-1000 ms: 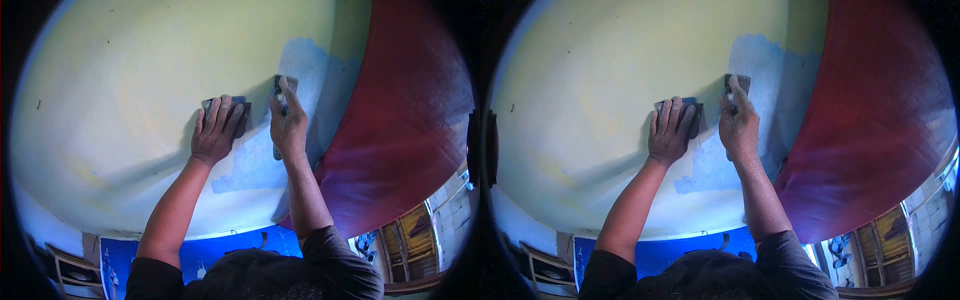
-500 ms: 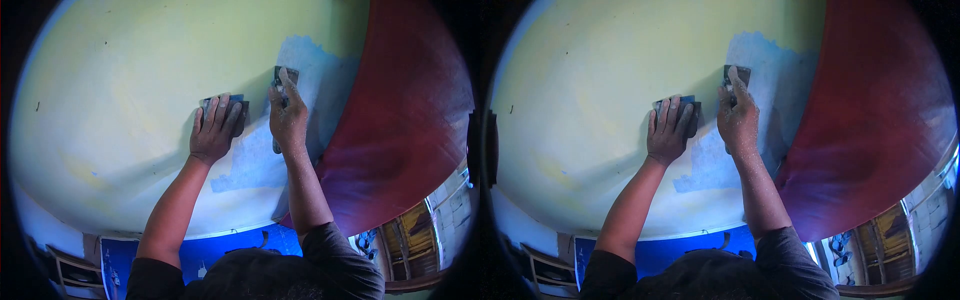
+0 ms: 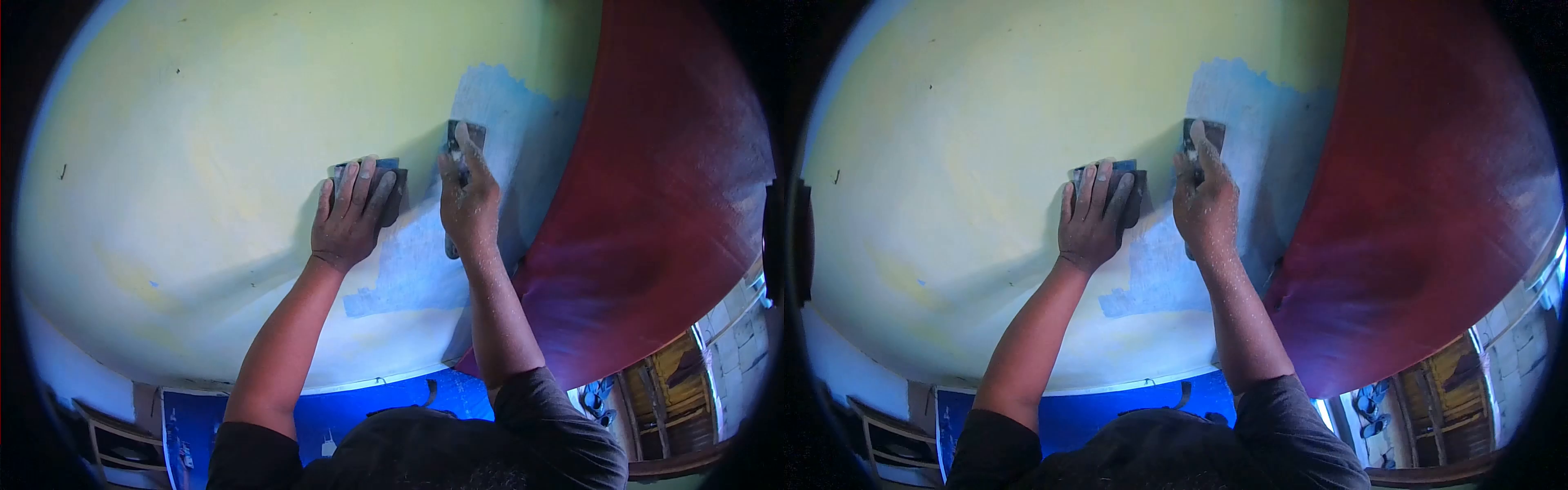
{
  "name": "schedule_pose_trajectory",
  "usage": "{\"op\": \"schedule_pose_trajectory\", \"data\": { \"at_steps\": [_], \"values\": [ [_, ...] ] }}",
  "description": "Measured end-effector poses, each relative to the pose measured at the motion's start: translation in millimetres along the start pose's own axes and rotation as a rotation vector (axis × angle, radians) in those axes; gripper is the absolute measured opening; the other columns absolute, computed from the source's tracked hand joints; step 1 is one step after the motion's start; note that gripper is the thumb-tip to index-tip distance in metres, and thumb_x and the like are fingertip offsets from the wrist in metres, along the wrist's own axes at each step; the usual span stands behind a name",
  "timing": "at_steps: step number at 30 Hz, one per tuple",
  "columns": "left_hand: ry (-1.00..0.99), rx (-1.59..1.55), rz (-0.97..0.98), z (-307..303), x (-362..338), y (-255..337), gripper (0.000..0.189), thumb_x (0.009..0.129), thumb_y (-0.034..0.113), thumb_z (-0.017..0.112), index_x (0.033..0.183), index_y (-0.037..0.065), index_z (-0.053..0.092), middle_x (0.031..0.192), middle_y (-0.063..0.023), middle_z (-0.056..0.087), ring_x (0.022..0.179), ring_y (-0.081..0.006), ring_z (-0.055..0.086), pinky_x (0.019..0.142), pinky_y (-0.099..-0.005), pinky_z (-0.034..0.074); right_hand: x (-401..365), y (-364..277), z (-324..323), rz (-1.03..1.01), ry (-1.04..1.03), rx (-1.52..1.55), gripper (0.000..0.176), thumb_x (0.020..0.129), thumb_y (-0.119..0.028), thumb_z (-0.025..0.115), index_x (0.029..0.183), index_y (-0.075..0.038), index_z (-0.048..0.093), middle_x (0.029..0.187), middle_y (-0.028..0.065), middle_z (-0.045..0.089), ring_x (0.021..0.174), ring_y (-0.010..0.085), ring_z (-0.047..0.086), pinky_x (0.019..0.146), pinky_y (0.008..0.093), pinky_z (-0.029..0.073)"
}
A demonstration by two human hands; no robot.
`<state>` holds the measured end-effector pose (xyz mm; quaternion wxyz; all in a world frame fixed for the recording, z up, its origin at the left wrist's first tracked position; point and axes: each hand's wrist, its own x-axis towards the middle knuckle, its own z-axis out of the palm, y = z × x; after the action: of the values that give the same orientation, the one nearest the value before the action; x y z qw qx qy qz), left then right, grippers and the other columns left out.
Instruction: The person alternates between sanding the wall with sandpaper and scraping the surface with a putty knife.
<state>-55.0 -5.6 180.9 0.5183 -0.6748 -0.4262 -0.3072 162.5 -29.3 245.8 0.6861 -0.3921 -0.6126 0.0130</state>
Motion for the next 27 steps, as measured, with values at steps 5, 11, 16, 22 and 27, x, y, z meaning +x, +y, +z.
{"op": "schedule_pose_trajectory", "data": {
  "at_steps": [5, 11, 16, 22, 27],
  "values": [
    [-0.004, -0.043, 0.006, 5, -3, 0, 0.057, 0.106, 0.028, 0.056, 0.163, 0.027, 0.055, 0.175, -0.0091, 0.045, 0.161, -0.0293, 0.043, 0.131, -0.0547, 0.025, 8, 1, 1, -0.078, 0.026, -0.025, 0.047, 0.109, -0.012, 0.067, 0.154, 0.001, 0.060, 0.145, 0.0291, 0.068, 0.126, 0.0402, 0.073, 0.104, 0.0426, 0.058],
    [-0.012, -0.053, 0.012, 1, -1, -2, 0.056, 0.107, 0.029, 0.056, 0.162, 0.027, 0.056, 0.175, -0.0094, 0.046, 0.160, -0.0293, 0.044, 0.130, -0.0545, 0.026, 10, -3, 0, -0.052, 0.021, -0.064, 0.047, 0.109, -0.013, 0.067, 0.154, 0.000, 0.061, 0.142, 0.0303, 0.069, 0.126, 0.0400, 0.073, 0.103, 0.0435, 0.058],
    [0.025, -0.006, -0.004, 1, 1, -1, 0.051, 0.110, 0.030, 0.049, 0.161, 0.029, 0.058, 0.170, -0.0045, 0.053, 0.158, -0.0227, 0.048, 0.133, -0.0507, 0.024, 0, 10, 7, -0.118, 0.053, -0.074, 0.047, 0.109, -0.013, 0.067, 0.154, 0.000, 0.061, 0.134, 0.0303, 0.072, 0.118, 0.0377, 0.076, 0.098, 0.0430, 0.059],
    [0.008, -0.033, -0.006, 0, 1, -2, 0.051, 0.111, 0.030, 0.048, 0.161, 0.029, 0.058, 0.170, -0.0051, 0.053, 0.158, -0.0231, 0.048, 0.133, -0.0512, 0.024, 30, -9, 2, -0.025, 0.042, 0.004, 0.048, 0.109, -0.013, 0.068, 0.154, 0.001, 0.061, 0.123, 0.0285, 0.076, 0.093, 0.0294, 0.075, 0.088, 0.0386, 0.058],
    [0.010, -0.062, 0.003, -3, 2, -3, 0.053, 0.108, 0.027, 0.053, 0.162, 0.026, 0.056, 0.171, -0.0097, 0.052, 0.158, -0.0282, 0.047, 0.130, -0.0538, 0.027, 25, -11, 1, -0.035, 0.038, -0.025, 0.049, 0.109, -0.014, 0.069, 0.155, 0.000, 0.060, 0.122, 0.0286, 0.077, 0.086, 0.0245, 0.071, 0.085, 0.0364, 0.057]
  ]
}}
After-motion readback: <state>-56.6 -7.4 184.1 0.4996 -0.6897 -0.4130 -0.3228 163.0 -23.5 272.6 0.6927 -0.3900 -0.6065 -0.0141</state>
